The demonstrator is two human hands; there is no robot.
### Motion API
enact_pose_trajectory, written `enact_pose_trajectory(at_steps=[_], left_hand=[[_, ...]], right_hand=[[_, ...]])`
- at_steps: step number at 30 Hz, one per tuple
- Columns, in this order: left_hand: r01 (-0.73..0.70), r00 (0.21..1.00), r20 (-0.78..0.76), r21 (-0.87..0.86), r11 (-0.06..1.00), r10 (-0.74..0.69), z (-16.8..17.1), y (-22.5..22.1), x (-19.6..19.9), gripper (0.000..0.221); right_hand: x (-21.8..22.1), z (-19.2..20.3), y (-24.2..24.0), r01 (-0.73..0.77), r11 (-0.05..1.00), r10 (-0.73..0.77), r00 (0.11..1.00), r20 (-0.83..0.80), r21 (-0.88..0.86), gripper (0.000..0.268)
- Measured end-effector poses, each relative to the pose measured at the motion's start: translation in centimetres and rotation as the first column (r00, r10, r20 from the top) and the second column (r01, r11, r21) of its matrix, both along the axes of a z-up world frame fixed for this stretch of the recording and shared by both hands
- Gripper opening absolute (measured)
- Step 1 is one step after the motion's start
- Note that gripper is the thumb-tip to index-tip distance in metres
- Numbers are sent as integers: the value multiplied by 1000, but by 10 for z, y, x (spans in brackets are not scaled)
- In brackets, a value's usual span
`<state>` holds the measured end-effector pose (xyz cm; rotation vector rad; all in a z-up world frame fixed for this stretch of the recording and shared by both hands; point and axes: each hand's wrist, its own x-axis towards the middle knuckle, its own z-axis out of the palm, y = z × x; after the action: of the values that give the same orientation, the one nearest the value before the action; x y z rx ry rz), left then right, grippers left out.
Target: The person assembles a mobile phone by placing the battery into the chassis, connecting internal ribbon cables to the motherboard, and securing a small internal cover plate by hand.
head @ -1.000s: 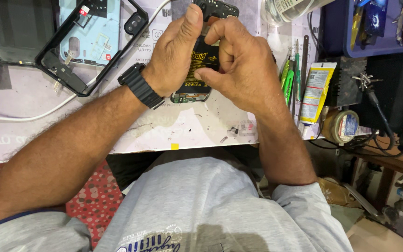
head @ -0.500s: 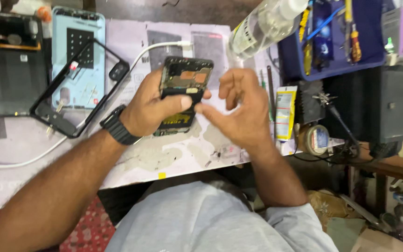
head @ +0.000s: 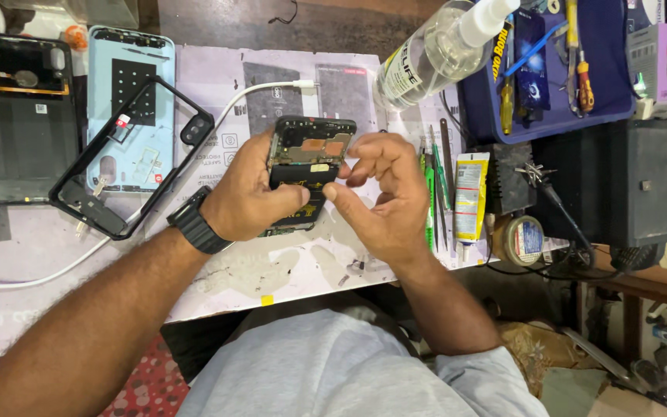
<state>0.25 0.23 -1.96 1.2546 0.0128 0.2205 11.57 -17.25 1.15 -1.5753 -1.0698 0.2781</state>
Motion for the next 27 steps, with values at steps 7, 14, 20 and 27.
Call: enact_pose_trajectory(at_steps=[7, 14, 20, 27], left_hand=[[-105, 981, -104, 413, 905, 161, 20, -5, 1, 46], [-209, 978, 116, 437, 875, 175, 24, -8, -2, 49], [-186, 982, 93, 498, 847, 162, 24, -10, -2, 57], [-197, 980, 134, 496, 845, 150, 22, -11, -3, 58]], right_hand=[[4, 19, 3, -25, 998, 41, 945, 326, -56, 39], [5, 21, 5, -28, 992, 66, 949, 308, -126, 37], [7, 21, 4, -36, 987, 74, 966, 246, -155, 34], [9, 12, 2, -75, 992, 89, 985, 150, -100, 33]])
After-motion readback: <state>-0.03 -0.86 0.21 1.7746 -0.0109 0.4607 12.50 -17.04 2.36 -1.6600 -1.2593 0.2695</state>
